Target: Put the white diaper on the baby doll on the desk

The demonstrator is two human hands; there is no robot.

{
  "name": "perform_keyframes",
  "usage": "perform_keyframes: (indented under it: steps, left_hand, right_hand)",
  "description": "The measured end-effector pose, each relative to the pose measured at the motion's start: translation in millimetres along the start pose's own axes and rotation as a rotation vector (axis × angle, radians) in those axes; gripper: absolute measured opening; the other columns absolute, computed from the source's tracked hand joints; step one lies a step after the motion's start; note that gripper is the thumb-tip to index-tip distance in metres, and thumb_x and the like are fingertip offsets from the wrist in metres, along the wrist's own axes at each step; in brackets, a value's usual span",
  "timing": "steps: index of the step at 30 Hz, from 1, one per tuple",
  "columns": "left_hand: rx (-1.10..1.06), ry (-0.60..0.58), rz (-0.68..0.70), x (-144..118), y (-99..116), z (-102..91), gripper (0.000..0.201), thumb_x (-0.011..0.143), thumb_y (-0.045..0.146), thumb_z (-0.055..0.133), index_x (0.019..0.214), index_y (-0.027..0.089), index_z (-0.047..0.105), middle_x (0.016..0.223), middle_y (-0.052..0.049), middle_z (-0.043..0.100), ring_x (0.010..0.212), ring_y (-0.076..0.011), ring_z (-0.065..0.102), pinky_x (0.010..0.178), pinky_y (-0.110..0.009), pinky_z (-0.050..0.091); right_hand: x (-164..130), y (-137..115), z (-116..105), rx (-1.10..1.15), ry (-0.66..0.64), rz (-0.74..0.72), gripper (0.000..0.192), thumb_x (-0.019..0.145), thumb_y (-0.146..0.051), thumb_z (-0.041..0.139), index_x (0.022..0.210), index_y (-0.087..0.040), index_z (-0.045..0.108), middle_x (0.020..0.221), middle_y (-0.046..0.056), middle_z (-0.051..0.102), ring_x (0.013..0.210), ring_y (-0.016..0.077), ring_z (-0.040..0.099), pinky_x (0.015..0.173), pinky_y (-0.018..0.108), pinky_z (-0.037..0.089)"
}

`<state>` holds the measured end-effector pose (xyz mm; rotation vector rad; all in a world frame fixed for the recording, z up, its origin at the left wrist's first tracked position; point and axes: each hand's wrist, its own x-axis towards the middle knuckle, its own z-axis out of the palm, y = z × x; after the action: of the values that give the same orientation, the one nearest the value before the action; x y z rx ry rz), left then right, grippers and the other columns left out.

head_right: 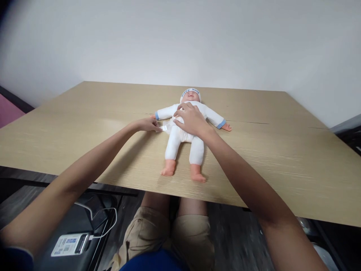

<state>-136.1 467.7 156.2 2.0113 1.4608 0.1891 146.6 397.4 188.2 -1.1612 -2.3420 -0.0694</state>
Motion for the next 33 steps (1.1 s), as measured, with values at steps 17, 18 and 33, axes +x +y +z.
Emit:
perform_keyframes:
  steps: [17, 18, 33]
  left_hand:
    - [-0.565, 0.076, 0.158, 19.0, 68.8, -3.5, 0.027, 0.090, 0.033, 0.069, 0.114, 0.022, 0.070, 0.095, -0.006, 0.075, 0.078, -0.0171, 0.066, 0.079, -0.036, 0.055]
    - [-0.559, 0.071, 0.173, 20.9, 76.6, 2.2, 0.026, 0.091, 0.032, 0.068, 0.116, 0.023, 0.069, 0.099, -0.006, 0.076, 0.082, -0.0178, 0.068, 0.082, -0.036, 0.055]
    - [-0.593, 0.287, 0.352, 23.1, 62.4, 53.8, 0.034, 0.099, 0.039, 0.068, 0.126, 0.020, 0.060, 0.144, -0.013, 0.063, 0.115, -0.0214, 0.064, 0.102, -0.036, 0.054]
  right_hand:
    - [-5.6, 19.4, 24.4, 0.103, 0.136, 0.259, 0.031, 0.095, -0.051, 0.070, 0.083, -0.028, 0.052, 0.095, 0.008, 0.066, 0.092, 0.0305, 0.062, 0.089, 0.046, 0.050]
    - [-5.1, 19.2, 24.6, 0.104, 0.134, 0.263, 0.033, 0.095, -0.054, 0.070, 0.083, -0.028, 0.053, 0.096, 0.008, 0.066, 0.093, 0.0312, 0.062, 0.089, 0.046, 0.051]
    - [1.6, 19.9, 33.5, 0.067, 0.163, 0.442, 0.026, 0.101, -0.032, 0.053, 0.076, -0.029, 0.044, 0.088, 0.008, 0.066, 0.089, 0.0293, 0.061, 0.083, 0.042, 0.045]
